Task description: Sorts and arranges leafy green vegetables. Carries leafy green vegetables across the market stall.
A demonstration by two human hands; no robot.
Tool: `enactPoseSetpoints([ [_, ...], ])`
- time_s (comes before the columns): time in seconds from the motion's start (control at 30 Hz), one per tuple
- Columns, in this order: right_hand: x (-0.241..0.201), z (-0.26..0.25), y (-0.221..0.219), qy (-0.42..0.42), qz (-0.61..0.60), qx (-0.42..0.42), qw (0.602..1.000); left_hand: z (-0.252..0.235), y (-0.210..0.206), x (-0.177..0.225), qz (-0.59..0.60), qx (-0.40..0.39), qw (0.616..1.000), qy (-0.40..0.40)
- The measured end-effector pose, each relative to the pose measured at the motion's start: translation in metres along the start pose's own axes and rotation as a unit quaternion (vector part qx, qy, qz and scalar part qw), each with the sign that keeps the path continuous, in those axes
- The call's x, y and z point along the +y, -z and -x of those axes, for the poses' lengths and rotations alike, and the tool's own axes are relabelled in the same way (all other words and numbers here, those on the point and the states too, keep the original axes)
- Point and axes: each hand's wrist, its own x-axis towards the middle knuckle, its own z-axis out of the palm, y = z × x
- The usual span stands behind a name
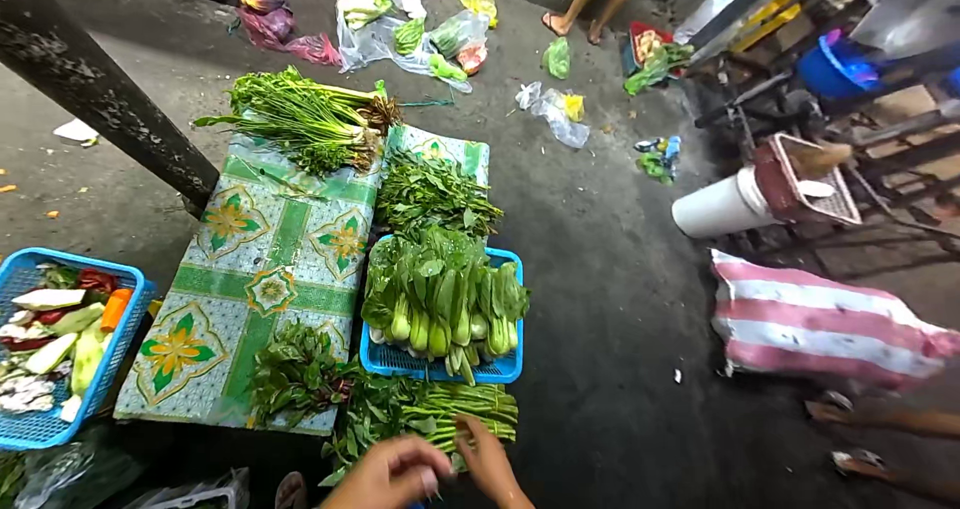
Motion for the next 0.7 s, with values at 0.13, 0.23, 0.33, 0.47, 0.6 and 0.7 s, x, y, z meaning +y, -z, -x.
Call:
enactPoseSetpoints([
  [0.13, -0.05, -0.077, 0.02, -0.031, -0.147, 0.156, 0.976, -0.073, 0.049, -0.098, -0.05, 0.22, 0.939, 0.261],
  [0.23, -0.077, -0.112, 0.012, -0.088, -0.204, 0.206, 0.953, -0.12, 0.062, -0.125, -0.046, 0.284, 0.926, 0.244],
  [0.33, -0.086, -0.127, -0.011, -0.109, -0.239, 0.279, 0.924, -0.161, 0.054, -0.146, 0.049, 0.348, 0.906, 0.237],
  [0.47, -0.076, -0.132, -0.034, -0.078, -0.263, 0.33, 0.903, -0.191, 0.034, -0.153, 0.286, 0.45, 0.822, 0.203],
  [0.6, -0.077, -0.117, -0.019, -0.043, -0.344, 0.277, 0.896, -0.191, 0.035, -0.147, 0.362, 0.455, 0.786, 0.21],
  [0.7, -0.085, -0.095, 0.008, 0.003, -0.462, 0.227, 0.857, -0.191, 0.042, -0.142, 0.376, 0.449, 0.778, 0.228],
])
